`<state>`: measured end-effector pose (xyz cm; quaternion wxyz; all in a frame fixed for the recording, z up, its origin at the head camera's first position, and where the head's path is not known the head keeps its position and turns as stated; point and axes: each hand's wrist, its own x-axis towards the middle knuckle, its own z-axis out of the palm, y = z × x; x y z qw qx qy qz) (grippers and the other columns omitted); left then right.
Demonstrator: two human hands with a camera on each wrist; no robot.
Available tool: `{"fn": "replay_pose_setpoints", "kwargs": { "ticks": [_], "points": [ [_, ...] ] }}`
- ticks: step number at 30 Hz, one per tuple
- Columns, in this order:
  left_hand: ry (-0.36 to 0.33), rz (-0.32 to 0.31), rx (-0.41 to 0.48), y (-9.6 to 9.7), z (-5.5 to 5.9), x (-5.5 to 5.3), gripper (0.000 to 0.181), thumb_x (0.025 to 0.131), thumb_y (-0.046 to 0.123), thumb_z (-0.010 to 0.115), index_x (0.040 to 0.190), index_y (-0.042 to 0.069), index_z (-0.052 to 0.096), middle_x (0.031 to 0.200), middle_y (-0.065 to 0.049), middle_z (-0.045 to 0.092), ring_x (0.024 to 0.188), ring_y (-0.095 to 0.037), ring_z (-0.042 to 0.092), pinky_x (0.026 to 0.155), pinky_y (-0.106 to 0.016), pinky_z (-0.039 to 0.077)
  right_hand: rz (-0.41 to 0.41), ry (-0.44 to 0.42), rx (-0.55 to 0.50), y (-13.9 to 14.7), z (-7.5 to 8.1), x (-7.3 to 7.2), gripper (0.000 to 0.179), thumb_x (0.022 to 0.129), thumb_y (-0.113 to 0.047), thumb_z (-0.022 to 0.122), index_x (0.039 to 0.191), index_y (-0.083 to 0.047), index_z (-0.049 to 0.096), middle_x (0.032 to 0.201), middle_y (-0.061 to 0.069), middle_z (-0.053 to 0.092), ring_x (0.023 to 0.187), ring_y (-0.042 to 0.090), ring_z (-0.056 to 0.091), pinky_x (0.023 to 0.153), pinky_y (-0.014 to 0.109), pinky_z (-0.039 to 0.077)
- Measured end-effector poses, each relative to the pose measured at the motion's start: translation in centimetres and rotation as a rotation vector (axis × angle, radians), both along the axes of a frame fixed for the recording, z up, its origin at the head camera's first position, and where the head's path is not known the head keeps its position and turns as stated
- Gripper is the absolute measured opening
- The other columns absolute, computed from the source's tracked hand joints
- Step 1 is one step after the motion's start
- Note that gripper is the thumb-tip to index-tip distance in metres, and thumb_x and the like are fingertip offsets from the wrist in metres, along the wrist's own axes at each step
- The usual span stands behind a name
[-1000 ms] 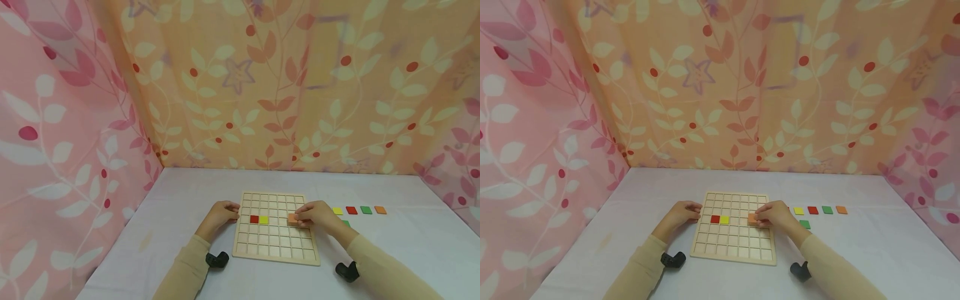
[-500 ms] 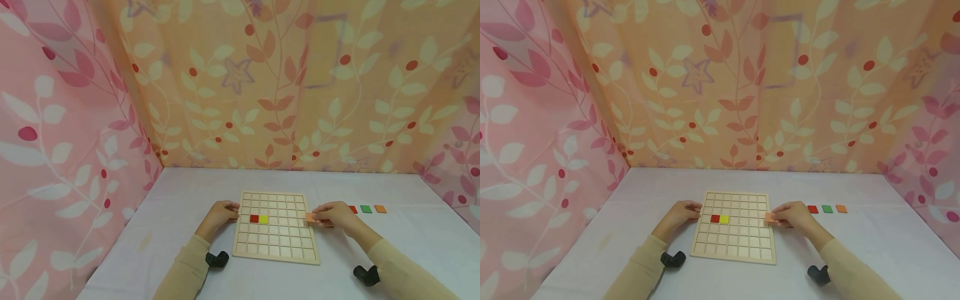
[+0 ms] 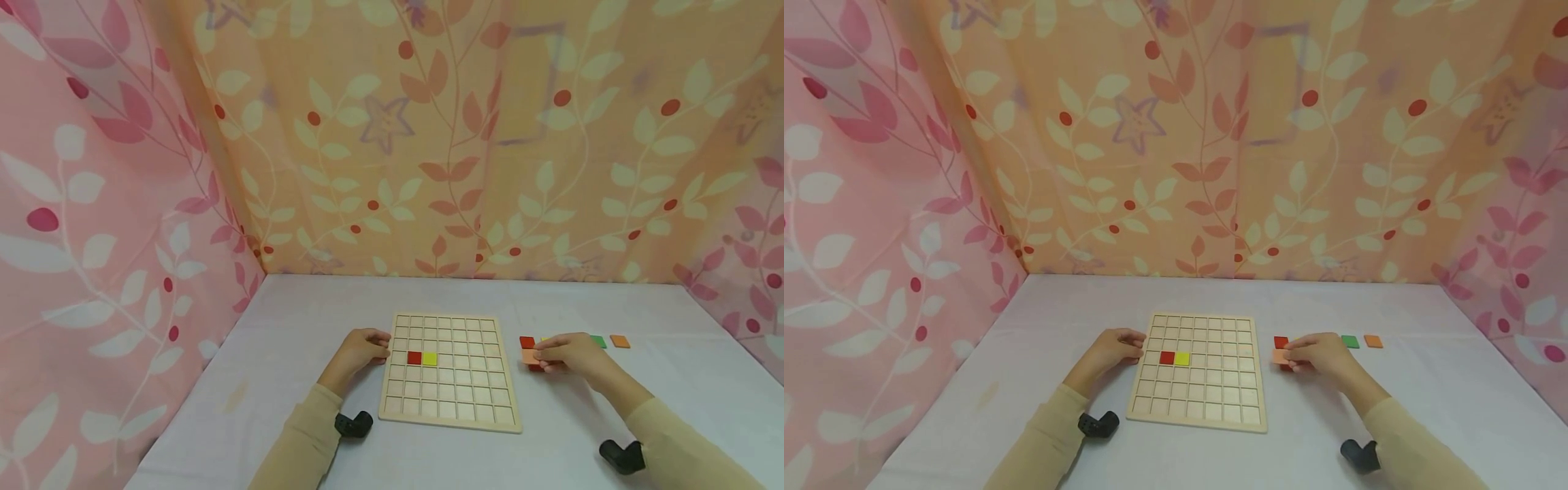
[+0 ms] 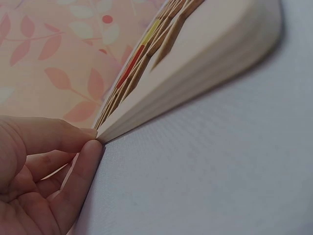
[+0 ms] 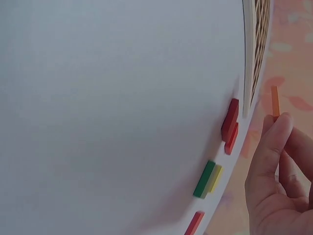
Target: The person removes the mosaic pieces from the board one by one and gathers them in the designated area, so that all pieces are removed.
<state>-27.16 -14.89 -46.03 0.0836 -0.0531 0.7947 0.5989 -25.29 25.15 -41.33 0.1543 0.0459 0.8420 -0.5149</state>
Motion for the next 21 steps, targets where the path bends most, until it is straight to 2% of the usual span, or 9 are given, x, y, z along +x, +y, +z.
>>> {"fn": "replay_pose_setpoints", "kwargs": {
  "ticks": [16,21],
  "points": [
    [0.003,-0.002,0.003,0.0,-0.2,-0.2,0.031,0.083,-0.008,0.070,0.113,-0.005,0.068,0.090,-0.007,0.064,0.074,-0.011,0.060,0.067,-0.023,0.057,0.014,-0.013,0.013,3.6,-0.2,0.2,0.038,0.095,-0.014,0.065,0.121,0.014,0.062,0.085,-0.003,0.071,0.071,0.008,0.066,0.068,0.019,0.058],
    [0.005,0.002,-0.001,0.0,-0.1,-0.2,0.030,0.082,-0.008,0.070,0.113,-0.005,0.068,0.089,-0.006,0.064,0.074,-0.010,0.060,0.067,-0.023,0.058,-0.017,-0.032,-0.009,4.8,-0.1,0.0,0.035,0.096,-0.015,0.064,0.119,0.012,0.065,0.086,-0.003,0.072,0.069,0.008,0.067,0.067,0.020,0.058]
  ]
}}
